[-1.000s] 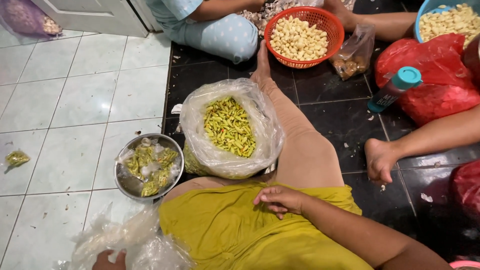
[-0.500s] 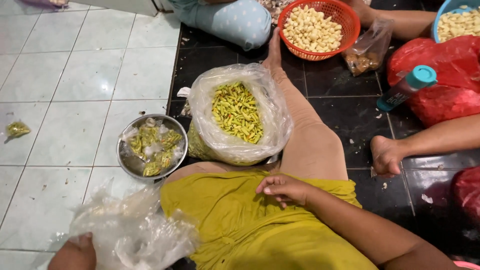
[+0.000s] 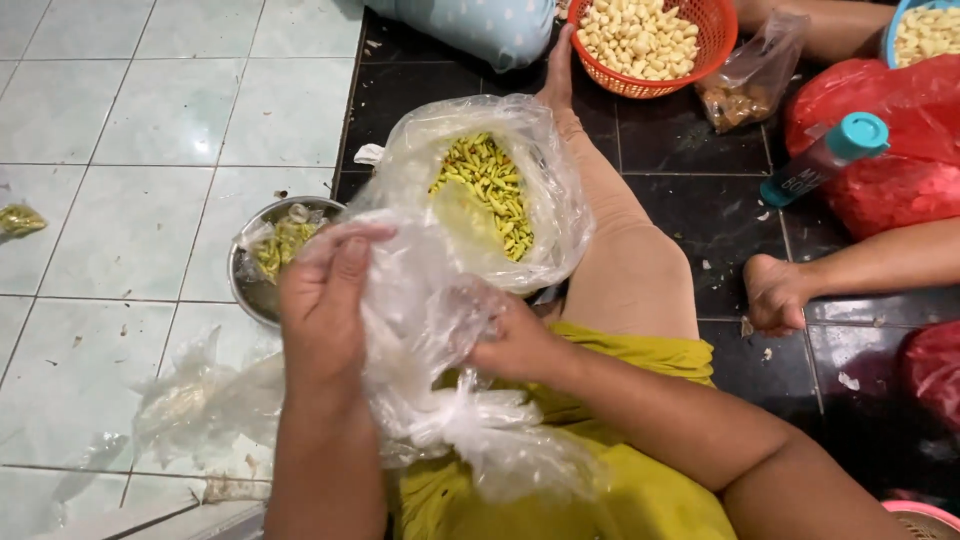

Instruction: The person is picking up small green chilies from a large plastic bag and placing them into smaller individual plastic bags.

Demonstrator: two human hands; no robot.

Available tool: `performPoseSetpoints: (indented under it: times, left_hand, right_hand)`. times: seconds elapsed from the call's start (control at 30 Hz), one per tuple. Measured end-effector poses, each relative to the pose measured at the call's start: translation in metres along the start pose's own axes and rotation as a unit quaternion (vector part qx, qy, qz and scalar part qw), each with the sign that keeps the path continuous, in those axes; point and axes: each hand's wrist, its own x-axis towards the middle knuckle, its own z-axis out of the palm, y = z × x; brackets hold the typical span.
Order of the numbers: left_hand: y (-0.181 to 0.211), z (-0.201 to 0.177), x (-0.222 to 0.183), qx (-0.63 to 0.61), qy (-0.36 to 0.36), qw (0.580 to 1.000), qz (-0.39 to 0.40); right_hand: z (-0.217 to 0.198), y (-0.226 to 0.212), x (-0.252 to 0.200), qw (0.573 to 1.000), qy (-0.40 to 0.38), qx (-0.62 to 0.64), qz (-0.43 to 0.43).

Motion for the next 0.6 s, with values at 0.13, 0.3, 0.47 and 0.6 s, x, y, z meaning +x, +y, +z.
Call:
performPoseSetpoints:
  times: [0.13,0.3,0.47,0.6]
  left_hand:
    - [-0.028,0.003,0.001,-0.067,-0.048,0.997,0.01]
    - [-0.063,-0.001,-0.052,0.296,-0.231,0.915,-0.145]
    - [-0.083,0.021,-0.098,0.475,-0.315,0.801,-0.183]
    - [-0.111,0.025,-0.129,0.46,-0.271,0.838,-0.109]
  right_hand:
    - [-0.007,0.016,-0.011,0.996,0.069,0.041,0.028]
    - [-0.023,0.073,-0.044,0.999,0.049,0.01,0.004]
    - [-0.094,0.111,-0.071,0.903,-0.104,-0.121,0.399]
    - [-0.099,0.038,-0.049,0.943,-0.09,0.294,0.13]
